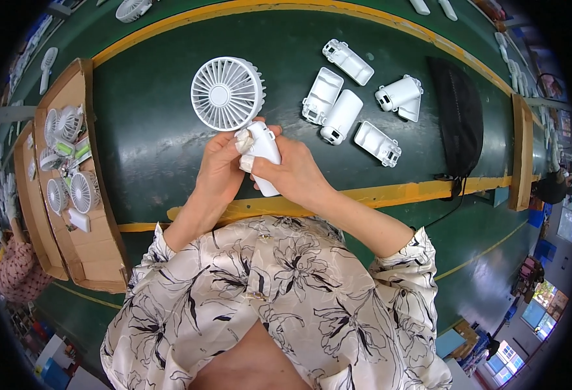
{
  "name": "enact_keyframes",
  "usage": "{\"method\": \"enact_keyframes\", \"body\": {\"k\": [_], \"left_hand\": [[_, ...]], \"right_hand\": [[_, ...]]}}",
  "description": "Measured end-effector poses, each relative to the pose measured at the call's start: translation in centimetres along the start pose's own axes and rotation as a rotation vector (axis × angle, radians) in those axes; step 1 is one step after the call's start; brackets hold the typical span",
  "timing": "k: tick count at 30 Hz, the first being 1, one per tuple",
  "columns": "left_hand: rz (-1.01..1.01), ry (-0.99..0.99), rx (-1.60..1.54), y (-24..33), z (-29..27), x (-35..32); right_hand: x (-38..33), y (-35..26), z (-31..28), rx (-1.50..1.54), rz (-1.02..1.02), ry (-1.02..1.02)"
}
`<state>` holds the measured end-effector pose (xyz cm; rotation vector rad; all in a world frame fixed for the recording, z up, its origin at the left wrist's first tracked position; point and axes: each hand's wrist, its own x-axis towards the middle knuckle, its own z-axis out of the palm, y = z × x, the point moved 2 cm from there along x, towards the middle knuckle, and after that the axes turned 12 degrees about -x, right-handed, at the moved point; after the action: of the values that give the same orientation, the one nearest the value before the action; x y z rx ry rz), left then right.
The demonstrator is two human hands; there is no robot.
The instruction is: The person assembles portable fans by positioning circuit boards, batteries, and fan heads into plastic handle housings, snapping the casing halves together by hand, and placing the assembled fans onto the conveyor belt.
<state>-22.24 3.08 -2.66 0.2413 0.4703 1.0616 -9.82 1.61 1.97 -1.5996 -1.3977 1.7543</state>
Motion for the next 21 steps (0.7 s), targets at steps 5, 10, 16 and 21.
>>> {"method": "enact_keyframes", "body": {"k": [5, 10, 16, 21], "left_hand": [[0.001, 0.045, 0.022, 0.3, 0.6, -0.1], [-0.032, -0.033, 0.059, 0.7, 0.5, -0.4], [-0.003, 0.005, 0.083, 0.0, 0.2, -1.0], [0.031, 0.048, 0.067, 0.1, 0.6, -1.1]], "right_hand": [[0.1, -0.2, 0.0, 0.051, 0.005, -0.022], [0.0, 0.1, 0.1, 0.082, -0.026, -0.004], [0.0, 0.7, 0.3, 0.119, 0.015, 0.024], [0.1, 0.5, 0.6, 0.152, 0.019, 0.030]]}}
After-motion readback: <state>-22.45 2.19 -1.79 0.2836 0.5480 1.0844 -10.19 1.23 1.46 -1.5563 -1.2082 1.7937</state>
